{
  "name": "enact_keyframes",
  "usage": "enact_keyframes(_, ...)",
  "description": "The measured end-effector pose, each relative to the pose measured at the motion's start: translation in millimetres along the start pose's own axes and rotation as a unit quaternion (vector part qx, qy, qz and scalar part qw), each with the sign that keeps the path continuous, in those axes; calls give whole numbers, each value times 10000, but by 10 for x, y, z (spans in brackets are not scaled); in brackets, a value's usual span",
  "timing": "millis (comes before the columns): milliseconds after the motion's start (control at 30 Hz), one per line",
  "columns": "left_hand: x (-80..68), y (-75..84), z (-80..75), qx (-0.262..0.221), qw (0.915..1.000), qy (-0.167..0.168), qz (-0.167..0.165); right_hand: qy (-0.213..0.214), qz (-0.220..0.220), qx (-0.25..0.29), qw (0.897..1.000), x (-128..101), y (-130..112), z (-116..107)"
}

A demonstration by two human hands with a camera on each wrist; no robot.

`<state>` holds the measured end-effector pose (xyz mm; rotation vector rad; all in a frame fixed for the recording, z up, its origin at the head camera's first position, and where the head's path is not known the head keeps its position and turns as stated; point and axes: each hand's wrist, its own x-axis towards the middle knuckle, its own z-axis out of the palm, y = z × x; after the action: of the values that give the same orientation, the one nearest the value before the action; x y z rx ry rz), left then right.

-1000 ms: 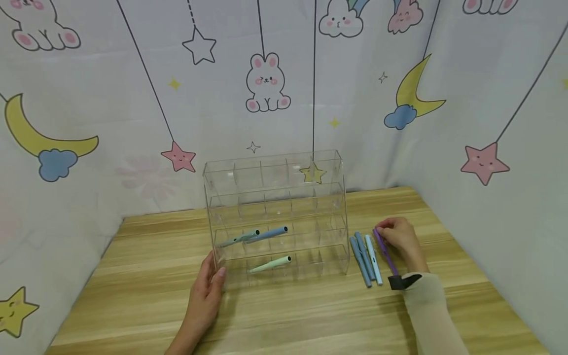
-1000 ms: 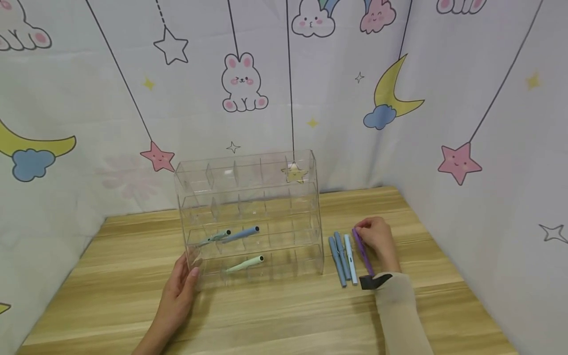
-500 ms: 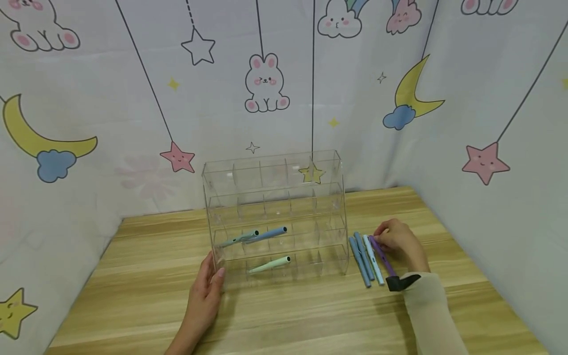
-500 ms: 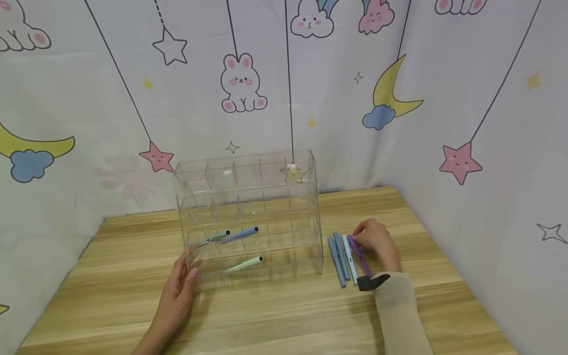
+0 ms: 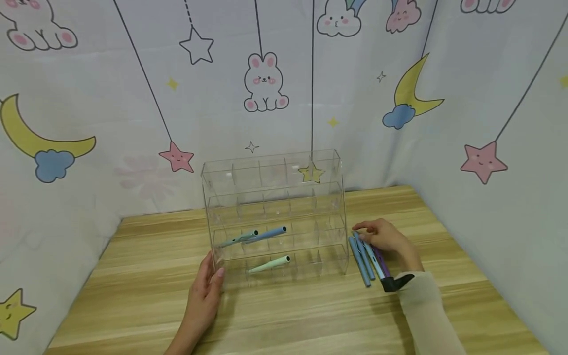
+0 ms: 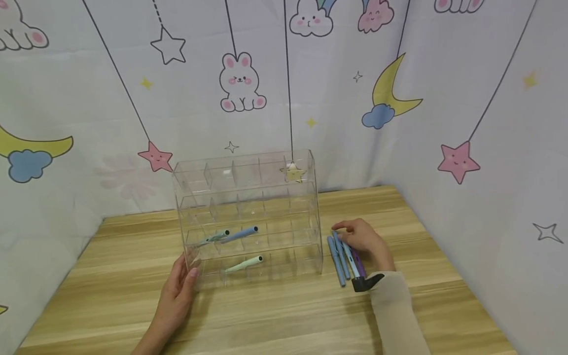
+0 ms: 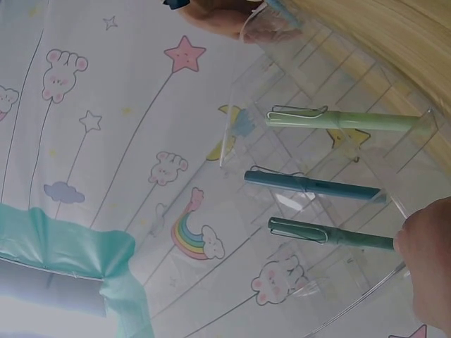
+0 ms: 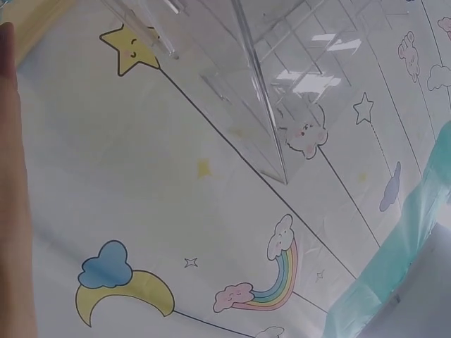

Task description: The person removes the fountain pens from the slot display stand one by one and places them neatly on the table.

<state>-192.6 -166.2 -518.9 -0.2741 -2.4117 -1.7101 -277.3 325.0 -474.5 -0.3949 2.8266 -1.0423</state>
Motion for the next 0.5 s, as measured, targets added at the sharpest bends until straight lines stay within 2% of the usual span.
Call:
enact_keyframes(233,-13,0,-34,213,9997,53,54,-69,27,-34,10000,23,-18,32)
enact_keyframes(300,-13,3,-41,174,9998,41,26,119,68,-92,9999,18,-56,9)
enact_keyframes(367,-16,10,-42,188,9998,31,11,595,131,-98,9981,2,-133,-28)
enact_keyframes(400,-16,14,-41,191,9998,22,14,970,134,-59,9952,-8,-187,-52)
enact_keyframes(467,-20,18,-36,193,9998,1,26,1854,103,130,9825,-33,-332,-108)
enact_keyframes(500,-23,20,-34,256,9997,7,47,2318,57,286,9723,-47,-422,-134)
